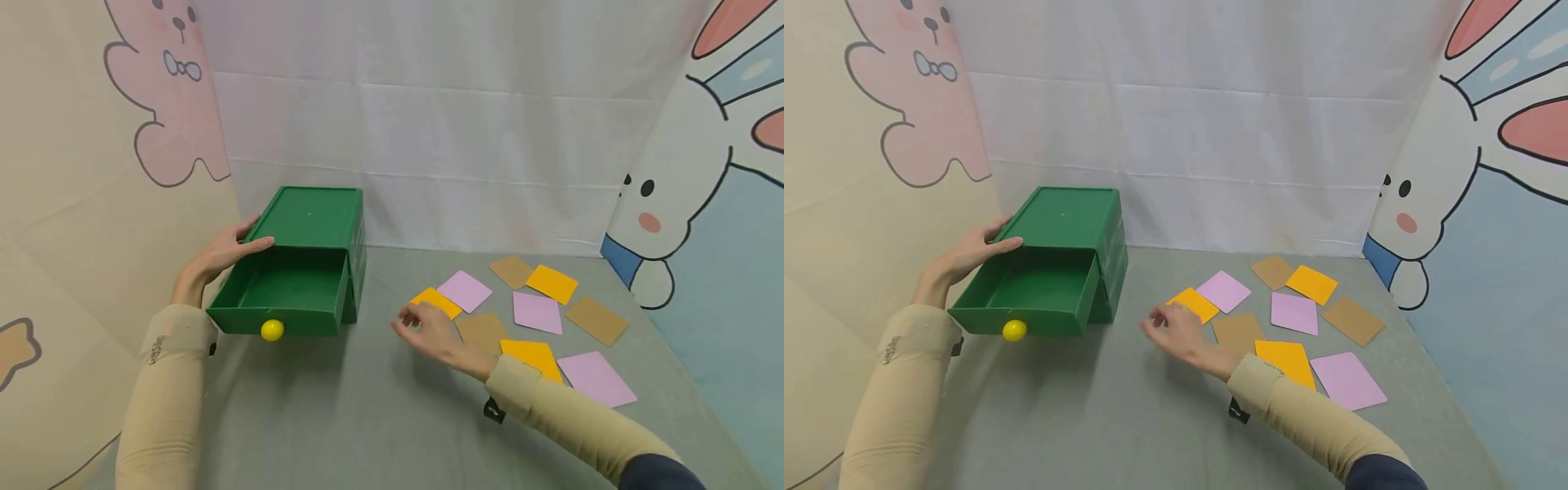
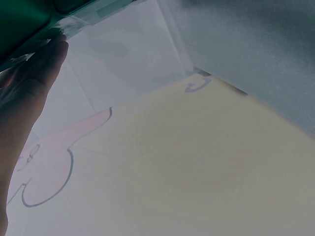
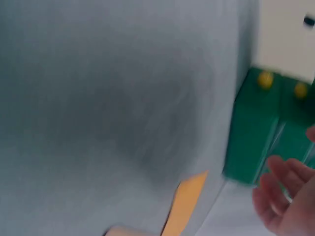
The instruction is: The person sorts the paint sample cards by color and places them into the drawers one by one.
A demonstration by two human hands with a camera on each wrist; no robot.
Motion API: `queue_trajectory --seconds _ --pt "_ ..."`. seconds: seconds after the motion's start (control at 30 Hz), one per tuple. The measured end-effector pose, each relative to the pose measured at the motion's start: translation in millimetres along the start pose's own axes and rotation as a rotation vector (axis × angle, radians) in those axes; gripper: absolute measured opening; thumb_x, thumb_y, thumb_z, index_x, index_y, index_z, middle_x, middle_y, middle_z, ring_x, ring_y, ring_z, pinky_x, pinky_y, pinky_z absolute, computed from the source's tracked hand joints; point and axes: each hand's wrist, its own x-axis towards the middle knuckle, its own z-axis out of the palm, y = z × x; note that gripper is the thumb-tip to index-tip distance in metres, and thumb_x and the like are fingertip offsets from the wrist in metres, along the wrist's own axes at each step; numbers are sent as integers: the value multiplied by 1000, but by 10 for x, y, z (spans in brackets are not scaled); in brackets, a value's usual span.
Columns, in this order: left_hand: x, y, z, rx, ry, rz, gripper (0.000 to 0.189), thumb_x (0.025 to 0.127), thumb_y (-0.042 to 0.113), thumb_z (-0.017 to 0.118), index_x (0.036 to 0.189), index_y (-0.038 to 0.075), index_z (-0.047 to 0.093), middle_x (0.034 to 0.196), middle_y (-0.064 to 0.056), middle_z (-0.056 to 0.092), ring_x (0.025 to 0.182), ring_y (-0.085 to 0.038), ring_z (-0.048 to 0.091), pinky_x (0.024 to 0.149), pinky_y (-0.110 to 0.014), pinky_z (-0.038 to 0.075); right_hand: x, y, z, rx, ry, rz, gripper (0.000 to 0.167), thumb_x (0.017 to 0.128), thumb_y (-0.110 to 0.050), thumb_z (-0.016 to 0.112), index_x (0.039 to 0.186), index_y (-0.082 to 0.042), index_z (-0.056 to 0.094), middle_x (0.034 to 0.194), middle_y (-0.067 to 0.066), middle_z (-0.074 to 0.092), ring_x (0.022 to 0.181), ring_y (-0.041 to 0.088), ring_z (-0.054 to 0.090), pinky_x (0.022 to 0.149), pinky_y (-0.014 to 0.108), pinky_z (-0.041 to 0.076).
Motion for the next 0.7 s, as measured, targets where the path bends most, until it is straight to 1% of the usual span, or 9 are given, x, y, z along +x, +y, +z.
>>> queue_trajectory --seconds 0.07,0.13,0.2,0.27,0.33,0.47,0.57,0.7 --pt "-7 7 -4 1 0 1 91 93 52 55 157 21 -2 164 -13 -1 150 -39 3 116 -66 13 65 226 -47 -124 -53 125 33 85 -30 70 100 -1 71 93 12 71 83 26 62 72 33 53" --pt "-8 9 -8 4 1 0 91 93 52 55 156 21 -2 163 -14 -2 150 -39 3 116 -66 13 123 403 -88 -225 -136 245 51 84 -39 71 113 2 67 106 17 68 93 32 59 78 40 51" --pt "-4 6 -10 5 5 0 91 93 52 55 157 21 -2 164 -14 -1 150 -40 4 115 -66 13 176 534 -116 -312 -217 339 67 81 -49 70 122 4 62 116 20 63 100 35 55 82 45 49" --pt "-7 13 -8 7 7 0 91 93 53 55 156 21 -2 164 -14 -1 150 -39 4 115 -66 13 217 622 -129 -376 -286 411 78 78 -57 70 126 4 59 120 22 59 103 37 51 84 47 47" --pt "-12 16 -6 11 9 -3 91 93 53 55 157 22 -2 164 -12 -1 150 -38 4 116 -66 13 246 683 -127 -419 -338 461 82 75 -62 70 122 4 59 118 22 57 102 36 49 83 47 46" --pt "-22 18 4 29 12 -5 92 92 54 55 157 22 -2 164 -12 0 150 -39 5 116 -66 14 273 742 -84 -485 -418 519 82 69 -70 70 106 2 59 108 18 54 97 31 46 78 43 45" --pt "-23 14 6 27 14 -8 91 92 55 55 156 23 -2 164 -13 0 150 -39 5 116 -66 14 284 762 -55 -504 -450 541 81 66 -73 70 100 0 58 105 16 51 95 30 44 77 41 44" --pt "-26 18 4 14 15 -9 92 92 55 55 157 21 -2 164 -14 0 150 -39 5 115 -66 13 292 790 -45 -495 -472 572 76 66 -72 71 96 -3 58 105 15 49 98 30 43 79 43 43"
